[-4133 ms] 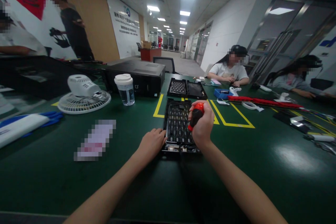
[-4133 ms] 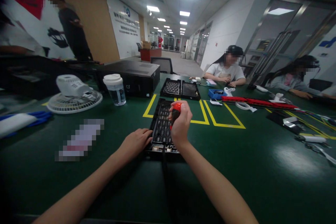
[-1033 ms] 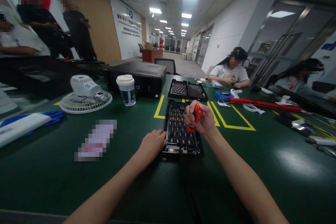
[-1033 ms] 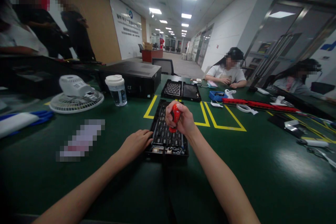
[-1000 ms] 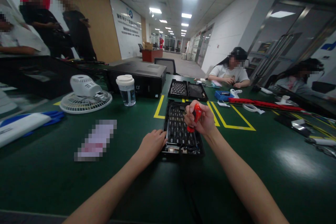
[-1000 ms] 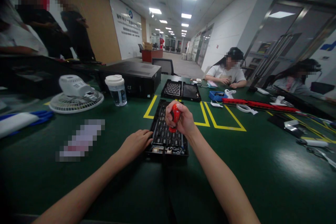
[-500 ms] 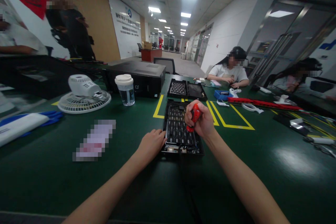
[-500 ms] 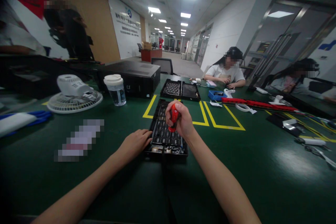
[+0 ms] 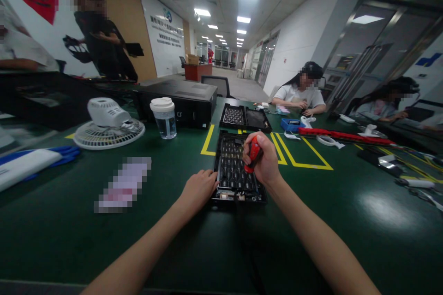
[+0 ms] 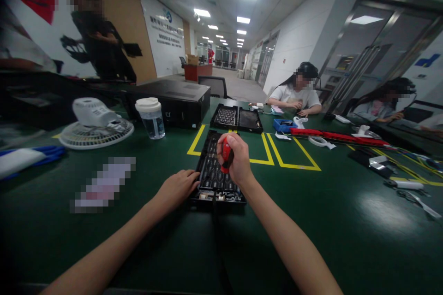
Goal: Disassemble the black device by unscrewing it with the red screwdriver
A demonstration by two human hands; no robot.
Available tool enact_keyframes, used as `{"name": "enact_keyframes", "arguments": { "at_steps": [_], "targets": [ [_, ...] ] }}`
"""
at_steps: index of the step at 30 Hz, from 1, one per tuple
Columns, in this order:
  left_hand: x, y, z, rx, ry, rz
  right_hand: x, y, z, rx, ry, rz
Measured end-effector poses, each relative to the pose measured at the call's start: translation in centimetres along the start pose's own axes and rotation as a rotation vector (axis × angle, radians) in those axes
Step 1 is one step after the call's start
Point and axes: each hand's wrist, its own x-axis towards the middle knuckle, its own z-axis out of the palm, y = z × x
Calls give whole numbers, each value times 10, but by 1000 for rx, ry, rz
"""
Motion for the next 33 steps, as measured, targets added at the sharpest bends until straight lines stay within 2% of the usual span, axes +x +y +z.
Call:
{"name": "enact_keyframes", "arguments": {
  "at_steps": [33],
  "targets": [
    [-1, 3, -4, -27, -24, -14, -5, 10, 29, -324, 431, -164]
  ]
}}
